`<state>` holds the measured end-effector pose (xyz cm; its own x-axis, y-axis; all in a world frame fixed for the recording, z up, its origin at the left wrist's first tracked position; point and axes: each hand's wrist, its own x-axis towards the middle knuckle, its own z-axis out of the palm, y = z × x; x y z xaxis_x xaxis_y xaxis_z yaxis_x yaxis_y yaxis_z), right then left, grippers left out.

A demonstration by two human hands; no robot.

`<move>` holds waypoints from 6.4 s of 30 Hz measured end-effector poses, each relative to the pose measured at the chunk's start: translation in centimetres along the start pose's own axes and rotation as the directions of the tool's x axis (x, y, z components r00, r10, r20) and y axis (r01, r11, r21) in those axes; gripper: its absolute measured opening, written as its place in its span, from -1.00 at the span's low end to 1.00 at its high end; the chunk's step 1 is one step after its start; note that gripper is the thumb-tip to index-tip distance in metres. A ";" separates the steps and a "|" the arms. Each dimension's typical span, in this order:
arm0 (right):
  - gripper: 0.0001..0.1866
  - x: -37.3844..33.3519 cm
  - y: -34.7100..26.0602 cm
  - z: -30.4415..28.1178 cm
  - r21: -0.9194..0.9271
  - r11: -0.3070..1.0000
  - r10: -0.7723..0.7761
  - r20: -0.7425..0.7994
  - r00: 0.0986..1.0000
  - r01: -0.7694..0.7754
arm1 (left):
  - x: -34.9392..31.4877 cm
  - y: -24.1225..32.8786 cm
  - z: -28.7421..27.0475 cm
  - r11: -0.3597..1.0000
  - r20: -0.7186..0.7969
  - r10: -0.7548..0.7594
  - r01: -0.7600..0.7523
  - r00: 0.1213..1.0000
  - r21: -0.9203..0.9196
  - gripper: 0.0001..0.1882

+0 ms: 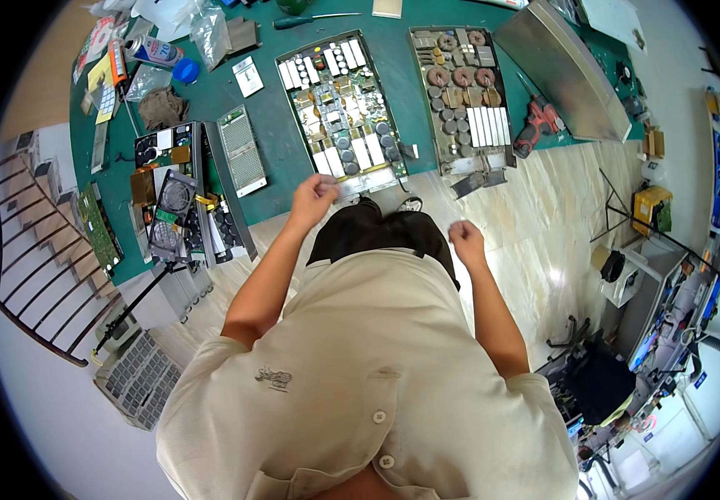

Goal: The person uses a power screwdriver to remove screws from electronic components, then removes internal circuit boards from metal housings by hand.

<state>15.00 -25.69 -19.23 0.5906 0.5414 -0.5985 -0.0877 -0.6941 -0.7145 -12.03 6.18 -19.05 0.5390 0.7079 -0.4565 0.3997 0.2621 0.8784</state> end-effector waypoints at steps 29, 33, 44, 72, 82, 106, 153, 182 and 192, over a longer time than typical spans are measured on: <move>-0.78 10.3 -14.3 13.2 -0.806 0.470 -0.350 0.204 0.914 0.360 | -5.7 -4.1 0.4 0.967 0.090 -0.148 0.125 0.985 0.222 -0.71; -0.77 10.2 -14.1 13.0 -0.798 0.490 -0.353 0.186 0.917 0.351 | -5.5 -1.1 0.6 0.967 0.097 -0.145 0.120 0.985 0.226 -0.68; -0.57 9.1 -17.4 13.0 -0.615 0.280 -0.731 0.361 0.579 0.737 | -2.4 2.6 0.4 0.629 -0.006 0.345 -0.226 0.939 0.744 -0.45; 0.02 13.7 -23.4 13.1 -0.621 0.006 -0.438 0.703 0.560 0.784 | 4.6 5.6 -1.8 0.509 0.152 0.225 -0.249 0.962 0.824 -0.04; 0.04 12.5 -28.1 10.9 -0.544 0.056 -0.393 0.759 0.520 0.837 | 3.8 11.8 -4.4 0.631 0.213 0.097 -0.226 0.972 0.742 0.03; 0.00 10.2 -24.1 11.4 -0.502 0.183 -0.535 0.670 0.514 0.845 | 0.9 8.3 -4.4 0.439 0.185 0.396 -0.362 0.899 0.822 -0.05; -0.03 6.9 -25.7 8.9 -0.350 0.384 -0.510 0.691 0.512 0.854 | 0.4 7.9 -2.3 0.716 0.026 -0.202 0.166 0.979 -0.678 -0.46; 0.09 1.2 -29.6 4.5 0.388 0.907 -0.257 0.198 0.946 0.165 | -6.9 20.2 -2.6 0.907 0.020 0.242 -0.219 0.970 -0.360 -0.34; -0.27 0.9 -21.1 2.7 0.893 0.433 -0.396 0.068 0.916 0.121 | -11.9 26.0 5.3 0.809 0.177 0.496 -0.526 0.850 0.261 -0.38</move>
<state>15.26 -9.26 -5.70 0.5207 0.8031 -0.2896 -0.6834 0.1888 -0.7052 -4.12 1.11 8.43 0.7879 0.6154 0.0221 0.2331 -0.3312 0.9143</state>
